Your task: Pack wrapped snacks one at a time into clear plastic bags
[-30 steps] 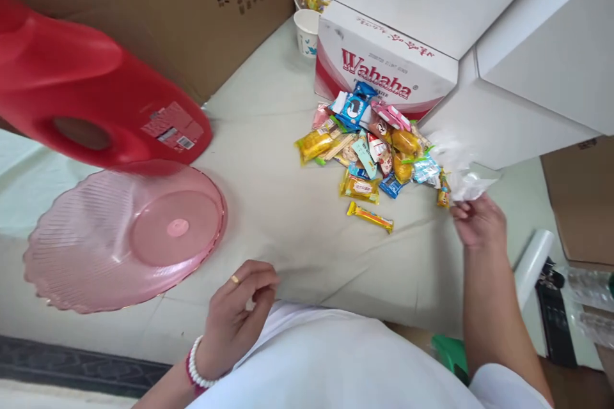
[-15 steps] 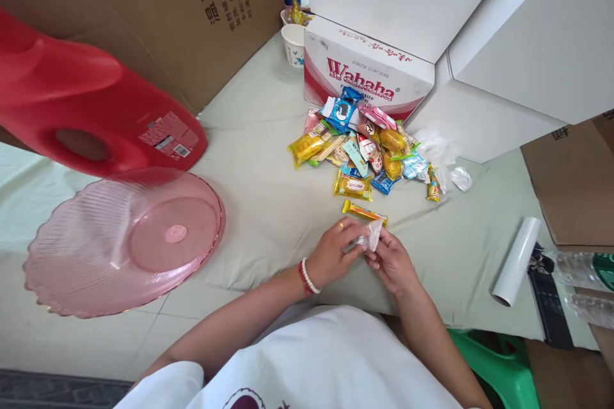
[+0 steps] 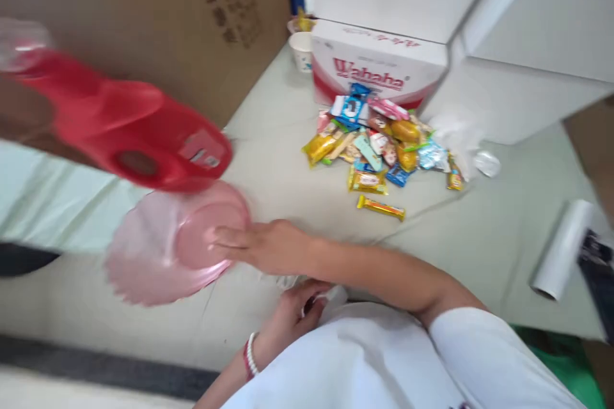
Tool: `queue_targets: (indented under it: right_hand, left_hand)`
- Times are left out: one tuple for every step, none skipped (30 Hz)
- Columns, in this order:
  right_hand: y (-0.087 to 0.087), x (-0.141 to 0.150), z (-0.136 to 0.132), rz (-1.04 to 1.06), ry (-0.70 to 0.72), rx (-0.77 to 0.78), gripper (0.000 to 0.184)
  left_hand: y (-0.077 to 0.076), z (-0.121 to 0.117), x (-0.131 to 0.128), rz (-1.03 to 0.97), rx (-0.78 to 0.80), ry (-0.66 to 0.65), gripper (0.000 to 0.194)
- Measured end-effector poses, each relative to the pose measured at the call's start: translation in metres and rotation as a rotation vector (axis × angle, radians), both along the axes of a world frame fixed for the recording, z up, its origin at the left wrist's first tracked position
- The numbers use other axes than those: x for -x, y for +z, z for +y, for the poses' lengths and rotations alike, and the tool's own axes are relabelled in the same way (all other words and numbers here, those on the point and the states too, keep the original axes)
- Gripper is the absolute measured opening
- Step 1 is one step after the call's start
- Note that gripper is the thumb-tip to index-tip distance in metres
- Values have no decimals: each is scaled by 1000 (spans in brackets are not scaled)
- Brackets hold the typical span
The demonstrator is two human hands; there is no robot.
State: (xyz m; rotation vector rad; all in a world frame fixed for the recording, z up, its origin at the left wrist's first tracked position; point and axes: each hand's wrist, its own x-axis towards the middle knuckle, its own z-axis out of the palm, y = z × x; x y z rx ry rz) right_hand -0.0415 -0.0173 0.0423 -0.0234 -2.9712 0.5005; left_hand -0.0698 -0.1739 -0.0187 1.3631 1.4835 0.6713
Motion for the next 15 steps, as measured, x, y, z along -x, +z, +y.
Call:
queue_targets:
  right_hand:
    - [-4,12,1,-41,-7,-33,35]
    - [-7,20,4,-77,20,-59,33]
    - [-11,22,9,-85,34,-90,33]
    - [-13,18,14,-78,49,-115,35]
    - [-14,10,18,-62,58,-135,38]
    - [-14,-2,21,-34,54,-143,40]
    - [-13,-18,23,7,45,-135,42]
    - [-11,-37,25,55,27,-109,41]
    - [-9,-58,26,123,1,-68,38]
    - [-7,-82,26,218,-41,-18,34]
    - [-4,-107,24,318,-102,36,30]
    - [-1,-134,22,437,-203,87,26]
    - [3,-161,18,534,-352,135,22]
    - [7,-189,13,564,-509,172,20]
    - [11,-218,9,561,-672,181,23]
  left_hand:
    - [-2,-1,3,4,-29,-11,34]
    - [-5,-2,6,11,-44,-8,35]
    - [-7,-3,8,17,-43,12,36]
    - [-9,-4,10,18,-16,36,37]
    - [-11,-4,10,15,11,69,36]
    - [-11,-3,10,10,36,92,35]
    - [-10,-2,9,2,54,107,33]
    - [-9,-1,8,-7,60,111,32]
    - [-8,2,6,-16,61,99,32]
    - [-6,6,4,-24,58,81,33]
    - [-5,10,3,-32,54,62,34]
    - [-3,15,2,-38,52,46,35]
    - [-1,21,1,-44,52,36,35]
    - [2,27,0,-50,53,28,36]
    - [5,33,0,-57,56,20,36]
